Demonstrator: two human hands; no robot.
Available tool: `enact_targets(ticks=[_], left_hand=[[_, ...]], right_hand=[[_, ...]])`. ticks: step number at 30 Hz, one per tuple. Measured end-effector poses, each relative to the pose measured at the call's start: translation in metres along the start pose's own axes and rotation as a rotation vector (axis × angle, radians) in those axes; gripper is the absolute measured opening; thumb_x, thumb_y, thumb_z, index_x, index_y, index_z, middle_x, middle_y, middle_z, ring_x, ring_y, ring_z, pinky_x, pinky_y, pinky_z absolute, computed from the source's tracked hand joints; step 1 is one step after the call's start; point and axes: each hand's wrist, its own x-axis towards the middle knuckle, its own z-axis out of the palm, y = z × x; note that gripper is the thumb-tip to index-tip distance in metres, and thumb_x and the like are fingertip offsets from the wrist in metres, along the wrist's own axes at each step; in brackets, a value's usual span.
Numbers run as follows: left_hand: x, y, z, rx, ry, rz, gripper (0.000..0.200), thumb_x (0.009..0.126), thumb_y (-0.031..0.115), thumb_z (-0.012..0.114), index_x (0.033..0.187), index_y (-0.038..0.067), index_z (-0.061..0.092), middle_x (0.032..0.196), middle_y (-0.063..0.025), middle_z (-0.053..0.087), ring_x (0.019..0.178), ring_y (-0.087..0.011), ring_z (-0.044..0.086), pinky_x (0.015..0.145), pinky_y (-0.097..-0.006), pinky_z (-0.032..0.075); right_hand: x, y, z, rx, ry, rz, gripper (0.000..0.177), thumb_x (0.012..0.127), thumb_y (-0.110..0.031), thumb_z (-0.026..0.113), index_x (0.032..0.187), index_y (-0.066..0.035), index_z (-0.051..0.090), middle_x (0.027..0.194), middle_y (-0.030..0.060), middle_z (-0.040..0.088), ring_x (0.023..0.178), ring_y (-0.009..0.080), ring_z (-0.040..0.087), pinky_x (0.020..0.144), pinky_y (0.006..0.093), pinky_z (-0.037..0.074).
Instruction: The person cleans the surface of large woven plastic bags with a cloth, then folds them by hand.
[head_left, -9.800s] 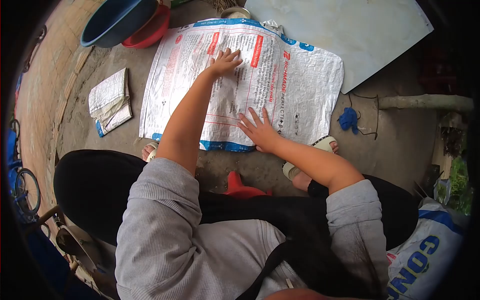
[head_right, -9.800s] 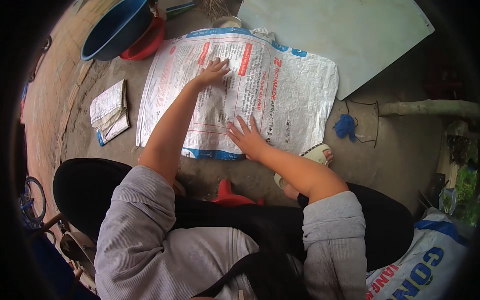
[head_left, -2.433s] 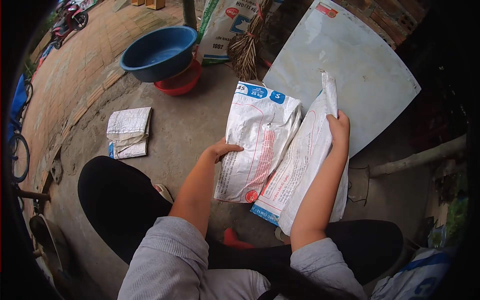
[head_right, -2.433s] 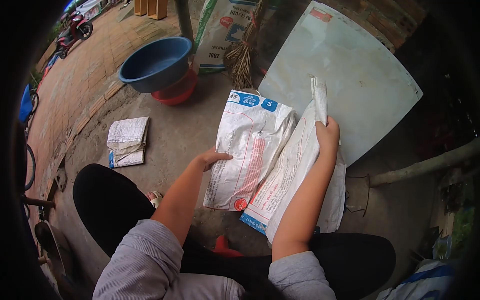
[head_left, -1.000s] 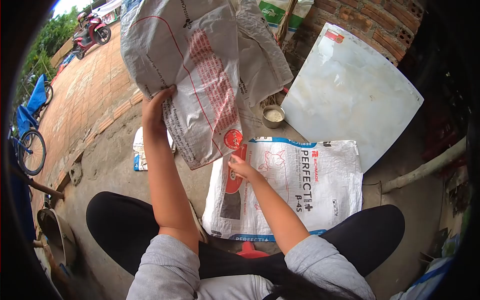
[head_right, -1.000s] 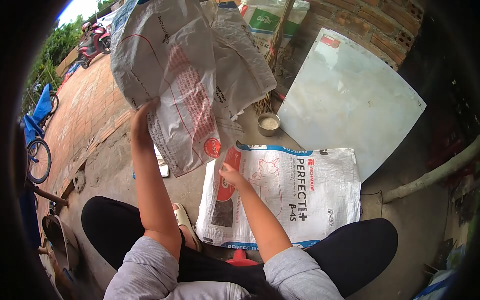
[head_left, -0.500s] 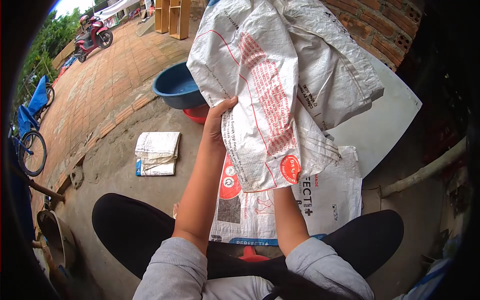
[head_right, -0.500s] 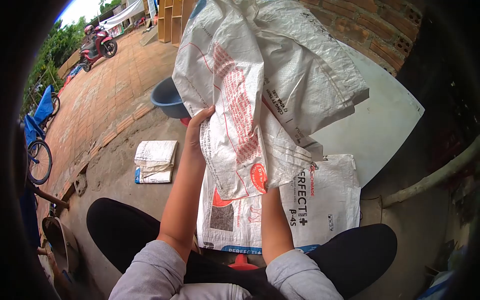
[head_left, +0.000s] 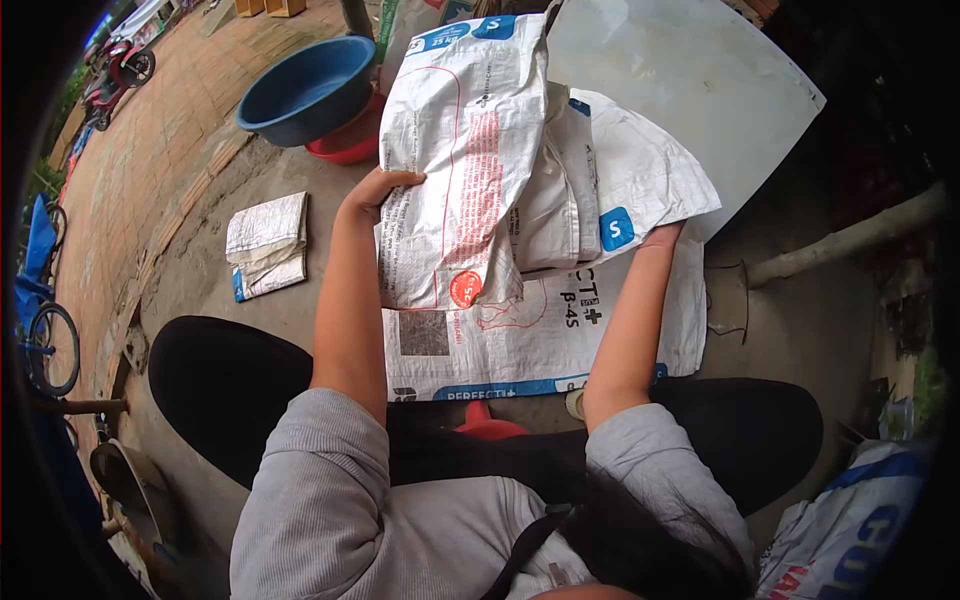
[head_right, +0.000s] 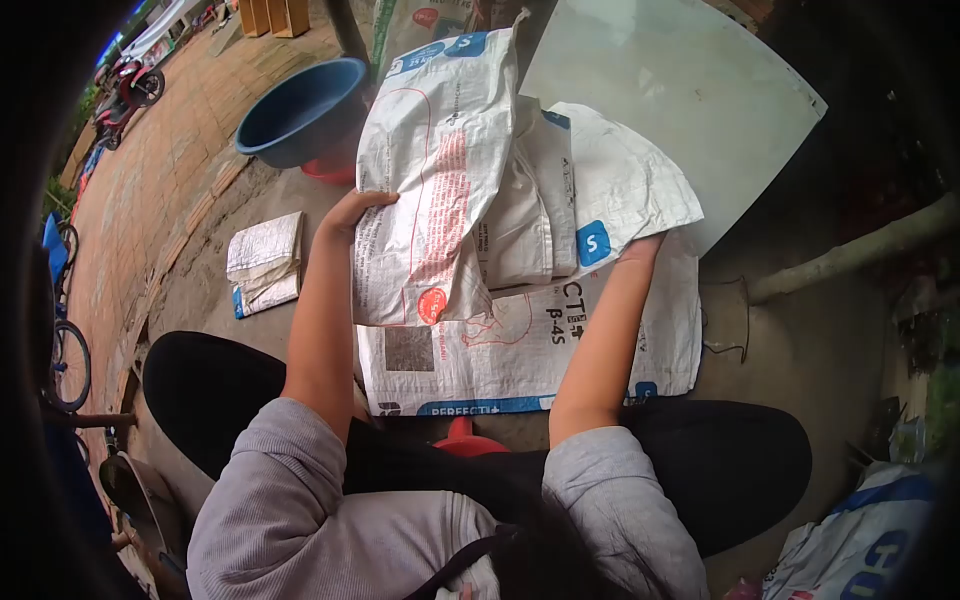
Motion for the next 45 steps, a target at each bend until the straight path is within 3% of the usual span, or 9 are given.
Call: enact_targets(ticks=[6,7,9,13,22,27,30,40,45], left_hand=[[-0.002,-0.169,-0.070,-0.012,0.055,-0.684,0.052,0.075,0.020,0.080,0.116,-0.006,0.062,0.108,-0.0165,0.070,0.093,-0.0267,0.070,0.087,-0.0417,0.055],[-0.007,-0.200,-0.082,-0.026,0.096,-0.733,0.049,0.072,0.021,0.083,0.110,-0.004,0.064,0.104,-0.0152,0.071,0.086,-0.0269,0.070,0.080,-0.0387,0.056],[0.016,-0.261,-0.126,0.161,0.240,-0.830,0.046,0.069,0.025,0.085,0.102,-0.001,0.066,0.095,-0.0127,0.070,0.074,-0.0262,0.067,0.069,-0.0364,0.053],[0.005,-0.208,-0.096,0.253,0.313,-0.837,0.039,0.072,0.023,0.083,0.101,0.002,0.066,0.100,-0.0110,0.069,0.087,-0.0244,0.068,0.081,-0.0394,0.054],[0.029,-0.215,-0.085,0.417,0.297,-0.850,0.069,0.071,0.028,0.084,0.125,-0.001,0.052,0.110,-0.0191,0.064,0.089,-0.0300,0.066,0.077,-0.0468,0.054],[0.027,-0.215,-0.078,0.575,0.438,-0.714,0.088,0.068,0.027,0.085,0.137,-0.001,0.037,0.120,-0.0224,0.059,0.098,-0.0326,0.064,0.081,-0.0491,0.053],[0.009,-0.181,-0.043,0.645,0.439,-0.718,0.116,0.064,0.023,0.088,0.150,0.002,0.012,0.135,-0.0264,0.049,0.115,-0.0355,0.058,0.090,-0.0500,0.050],[0.068,-0.149,-0.025,0.788,0.538,-0.182,0.117,0.066,0.046,0.081,0.156,0.028,0.008,0.148,-0.0305,0.032,0.135,-0.0465,0.038,0.107,-0.0567,0.036],[0.031,-0.164,0.002,1.144,0.418,-0.267,0.103,0.067,0.066,0.072,0.152,0.029,0.028,0.155,-0.0186,0.029,0.141,-0.0441,0.027,0.111,-0.0605,0.024]], right_hand=[[-0.035,0.035,-0.080,-0.143,0.190,0.769,0.087,0.095,-0.070,0.021,0.144,0.000,0.040,0.147,0.0149,0.046,0.134,0.0298,0.044,0.115,0.0399,0.027],[-0.017,0.059,-0.145,-0.205,-0.129,0.847,0.090,0.093,-0.073,0.029,0.144,-0.001,0.042,0.145,0.0146,0.048,0.132,0.0296,0.047,0.111,0.0393,0.034],[-0.073,0.027,-0.070,-0.323,0.126,0.735,0.080,0.095,-0.066,0.039,0.141,-0.001,0.045,0.142,0.0166,0.051,0.126,0.0305,0.052,0.105,0.0400,0.040],[-0.046,0.039,-0.075,-0.312,0.077,0.905,0.069,0.093,-0.052,0.057,0.137,0.001,0.050,0.132,0.0153,0.059,0.116,0.0272,0.060,0.099,0.0381,0.047],[-0.042,0.132,0.038,-1.123,-0.439,0.569,0.011,0.076,-0.012,0.062,0.080,-0.002,0.057,0.071,0.0066,0.061,0.051,0.0167,0.060,0.043,0.0328,0.049],[-0.137,0.236,0.076,-1.778,-0.657,0.136,0.021,0.078,-0.010,0.057,0.098,-0.001,0.058,0.092,0.0259,0.066,0.084,0.0405,0.067,0.074,0.0487,0.054],[-0.163,0.257,0.043,-1.878,-0.679,0.366,0.033,0.081,-0.012,0.055,0.113,-0.003,0.053,0.097,0.0258,0.066,0.094,0.0422,0.065,0.081,0.0510,0.052],[-0.186,0.265,0.036,-1.810,-0.605,0.163,0.030,0.084,-0.014,0.055,0.111,-0.005,0.046,0.098,0.0246,0.064,0.086,0.0422,0.066,0.076,0.0514,0.053],[-0.193,0.249,0.048,-1.629,-0.497,0.167,0.028,0.080,-0.014,0.054,0.105,-0.005,0.048,0.087,0.0240,0.064,0.081,0.0439,0.064,0.071,0.0550,0.050]])
